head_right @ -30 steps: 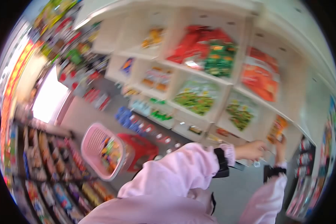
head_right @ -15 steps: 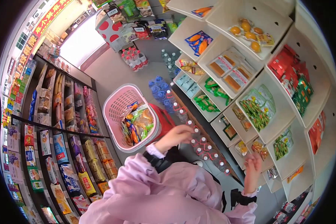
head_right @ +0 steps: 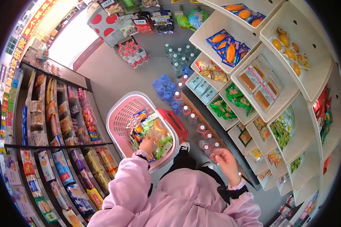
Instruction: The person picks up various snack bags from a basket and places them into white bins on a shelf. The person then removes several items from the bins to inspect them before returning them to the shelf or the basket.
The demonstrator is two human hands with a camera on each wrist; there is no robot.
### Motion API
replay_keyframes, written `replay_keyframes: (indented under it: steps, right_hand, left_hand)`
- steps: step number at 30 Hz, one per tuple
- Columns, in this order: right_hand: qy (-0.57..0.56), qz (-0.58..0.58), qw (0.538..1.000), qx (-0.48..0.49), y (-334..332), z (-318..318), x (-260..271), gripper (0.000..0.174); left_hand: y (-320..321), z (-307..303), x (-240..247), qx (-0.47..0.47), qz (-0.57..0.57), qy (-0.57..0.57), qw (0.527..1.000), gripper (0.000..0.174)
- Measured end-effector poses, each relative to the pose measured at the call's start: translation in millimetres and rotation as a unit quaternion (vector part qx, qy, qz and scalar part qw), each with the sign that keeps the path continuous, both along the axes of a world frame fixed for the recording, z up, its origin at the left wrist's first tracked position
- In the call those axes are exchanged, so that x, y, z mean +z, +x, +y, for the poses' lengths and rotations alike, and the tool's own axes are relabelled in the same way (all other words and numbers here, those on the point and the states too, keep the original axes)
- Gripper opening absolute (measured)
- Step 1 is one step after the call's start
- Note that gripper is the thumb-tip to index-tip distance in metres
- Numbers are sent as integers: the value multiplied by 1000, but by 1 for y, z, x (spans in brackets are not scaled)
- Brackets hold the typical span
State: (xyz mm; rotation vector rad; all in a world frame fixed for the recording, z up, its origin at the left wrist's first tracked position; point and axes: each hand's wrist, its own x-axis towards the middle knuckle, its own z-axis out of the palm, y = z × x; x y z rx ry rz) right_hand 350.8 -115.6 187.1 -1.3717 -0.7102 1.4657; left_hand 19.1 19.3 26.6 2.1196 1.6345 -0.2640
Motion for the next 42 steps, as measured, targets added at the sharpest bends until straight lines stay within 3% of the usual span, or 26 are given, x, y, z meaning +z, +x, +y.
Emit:
replay_keyframes:
  steps: [2, 5, 8, 11, 12, 13, 17, 18, 21, 22, 25, 26, 29, 31, 32, 33, 36, 37, 39, 42]
  right_hand:
    - [-22, -4, 1000, -4, -11, 8, -8, 16]
    - [-42, -6, 999, -18, -20, 19, -4, 16]
    - [-42, -24, 999, -23, -25, 20, -11, 16]
    - [-40, -18, 998, -35, -29, 22, -6, 16]
    - [-43, -21, 998, -32, -30, 22, -6, 16]
    - [-45, -24, 998, -28, -32, 21, -7, 16]
    - [-38, -55, 997, 30, -39, 24, -14, 16]
    - [-16, -40, 999, 31, -42, 26, -14, 17]
    - [61, -100, 988, 97, -46, 34, 1, 18]
    - [43, -72, 991, 102, -45, 34, 11, 24]
    - [103, -171, 977, 75, -40, 31, 35, 46]
    - [127, -190, 972, 63, -34, 26, 30, 56]
    - [171, -81, 982, 14, -13, 1, 21, 50]
    - [142, -17, 990, 18, 11, -24, 32, 43]
    - [62, 41, 997, -9, 22, -42, 59, 37]
    - [52, 76, 995, -36, 31, -60, 87, 31]
    - [64, 106, 990, -63, 60, -115, 79, 22]
    - [91, 192, 973, -93, 67, -135, 85, 25]
    - [151, 248, 943, -160, 74, -164, 92, 26]
    - [197, 92, 962, -163, 91, -199, 93, 29]
  left_hand:
    - [-2, -1, -15, -78, 42, 46, 995, 19]
    - [-6, 7, -31, -189, 48, 1, 981, 20]
    - [0, 24, -9, -222, 63, -91, 969, 18]
    - [-21, 51, 1, -129, -49, -115, 984, 18]
    - [-14, 62, 50, -48, -169, -149, 973, 17]
    - [-23, 67, 52, -47, -187, -77, 978, 17]
    - [-38, 83, 89, 38, -318, -31, 947, 16]
    - [-37, 83, 99, 57, -352, -18, 934, 15]
    - [4, 67, 161, 236, -612, -116, 746, 14]
    - [18, 60, 182, 263, -623, -142, 723, 15]
    - [49, 44, 204, 225, -699, -221, 642, 24]
    - [57, 41, 200, 168, -722, -248, 624, 23]
    - [112, 14, 242, 145, -717, -294, 615, 19]
    - [145, -5, 259, 143, -707, -307, 621, 14]
    - [158, -10, 252, 132, -698, -317, 628, 13]
    - [174, -19, 253, 116, -709, -335, 610, 12]
    - [220, -56, 280, 80, -730, -382, 560, 8]
    - [237, -68, 288, 58, -737, -403, 540, 8]
    - [264, -92, 300, 24, -746, -441, 498, 9]
    - [303, -129, 323, -15, -736, -439, 514, 10]
